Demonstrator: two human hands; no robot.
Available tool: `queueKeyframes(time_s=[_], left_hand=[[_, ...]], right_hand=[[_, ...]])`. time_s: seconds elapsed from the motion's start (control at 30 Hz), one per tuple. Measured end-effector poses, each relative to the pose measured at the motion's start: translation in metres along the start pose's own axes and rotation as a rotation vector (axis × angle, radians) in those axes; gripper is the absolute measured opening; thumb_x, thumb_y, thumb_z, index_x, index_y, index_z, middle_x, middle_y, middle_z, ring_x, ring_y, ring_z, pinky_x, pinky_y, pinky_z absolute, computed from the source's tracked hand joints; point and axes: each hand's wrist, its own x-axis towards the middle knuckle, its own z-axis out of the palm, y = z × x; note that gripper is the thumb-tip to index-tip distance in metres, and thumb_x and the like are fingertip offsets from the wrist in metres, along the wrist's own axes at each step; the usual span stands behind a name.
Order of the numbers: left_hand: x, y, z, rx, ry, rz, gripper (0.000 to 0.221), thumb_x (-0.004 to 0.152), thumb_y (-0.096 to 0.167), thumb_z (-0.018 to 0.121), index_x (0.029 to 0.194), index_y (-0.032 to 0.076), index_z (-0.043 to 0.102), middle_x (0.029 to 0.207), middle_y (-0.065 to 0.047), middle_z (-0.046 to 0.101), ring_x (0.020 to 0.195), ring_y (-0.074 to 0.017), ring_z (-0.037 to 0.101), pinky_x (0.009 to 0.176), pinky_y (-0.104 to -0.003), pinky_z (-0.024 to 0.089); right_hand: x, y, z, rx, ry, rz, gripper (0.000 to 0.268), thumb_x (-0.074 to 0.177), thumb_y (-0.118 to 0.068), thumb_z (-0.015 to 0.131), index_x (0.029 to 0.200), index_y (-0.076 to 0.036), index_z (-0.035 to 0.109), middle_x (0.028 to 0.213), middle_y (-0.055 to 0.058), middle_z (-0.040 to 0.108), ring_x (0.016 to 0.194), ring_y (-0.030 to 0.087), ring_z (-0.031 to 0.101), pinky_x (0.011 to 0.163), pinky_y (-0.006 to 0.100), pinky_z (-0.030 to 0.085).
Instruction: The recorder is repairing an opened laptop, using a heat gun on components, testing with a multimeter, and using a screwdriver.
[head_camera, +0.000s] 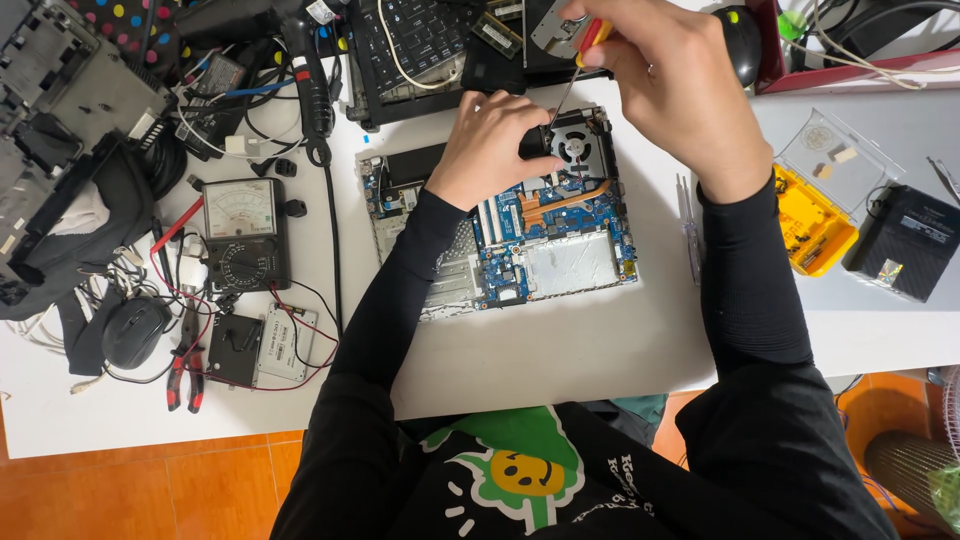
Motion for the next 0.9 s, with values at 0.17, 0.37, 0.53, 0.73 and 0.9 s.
queueKeyframes(time_s=[0.17, 0.37, 0.53, 0.73, 0.9], left_hand=[[0.000, 0.003, 0.004, -0.002, 0.014, -0.084, 0.054, 0.076, 0.050, 0.087, 0.109, 0.009, 0.074, 0.104, -0.005, 0.072, 0.103, -0.0250, 0.063, 0.095, -0.045, 0.037], [-0.003, -0.003, 0.016, -0.004, 0.028, -0.119, 0.058, 0.076, 0.052, 0.087, 0.112, 0.010, 0.073, 0.110, -0.005, 0.071, 0.108, -0.0240, 0.061, 0.095, -0.047, 0.036], [-0.003, -0.002, 0.017, -0.002, 0.033, -0.128, 0.058, 0.075, 0.053, 0.087, 0.113, 0.011, 0.073, 0.111, -0.004, 0.070, 0.110, -0.0232, 0.060, 0.095, -0.048, 0.036], [-0.006, -0.002, 0.016, 0.008, 0.046, -0.125, 0.055, 0.075, 0.052, 0.088, 0.110, 0.013, 0.072, 0.106, -0.002, 0.069, 0.108, -0.0226, 0.059, 0.093, -0.047, 0.036], [-0.005, -0.009, 0.015, -0.032, 0.060, -0.106, 0.052, 0.075, 0.053, 0.089, 0.107, 0.016, 0.069, 0.104, 0.003, 0.067, 0.102, -0.0215, 0.058, 0.088, -0.043, 0.035]], right_hand=[[0.002, -0.006, 0.003, -0.030, 0.013, -0.025, 0.033, 0.099, 0.016, 0.065, 0.129, 0.003, 0.064, 0.106, 0.017, 0.071, 0.093, 0.026, 0.072, 0.079, 0.035, 0.054], [-0.004, 0.002, 0.012, -0.152, 0.058, 0.014, 0.018, 0.108, 0.000, 0.078, 0.117, 0.004, 0.064, 0.102, 0.019, 0.067, 0.089, 0.035, 0.067, 0.078, 0.040, 0.051], [-0.011, 0.009, 0.011, -0.124, 0.057, -0.019, 0.012, 0.106, 0.004, 0.068, 0.116, 0.005, 0.062, 0.104, 0.018, 0.066, 0.094, 0.036, 0.065, 0.086, 0.041, 0.050], [-0.004, 0.014, 0.016, -0.074, 0.091, -0.014, 0.016, 0.108, -0.008, 0.078, 0.110, 0.003, 0.066, 0.104, 0.014, 0.069, 0.094, 0.032, 0.067, 0.084, 0.040, 0.050], [-0.016, 0.034, 0.014, -0.012, 0.088, 0.007, 0.013, 0.112, -0.005, 0.074, 0.118, 0.005, 0.068, 0.111, 0.015, 0.071, 0.098, 0.028, 0.067, 0.084, 0.036, 0.050]])
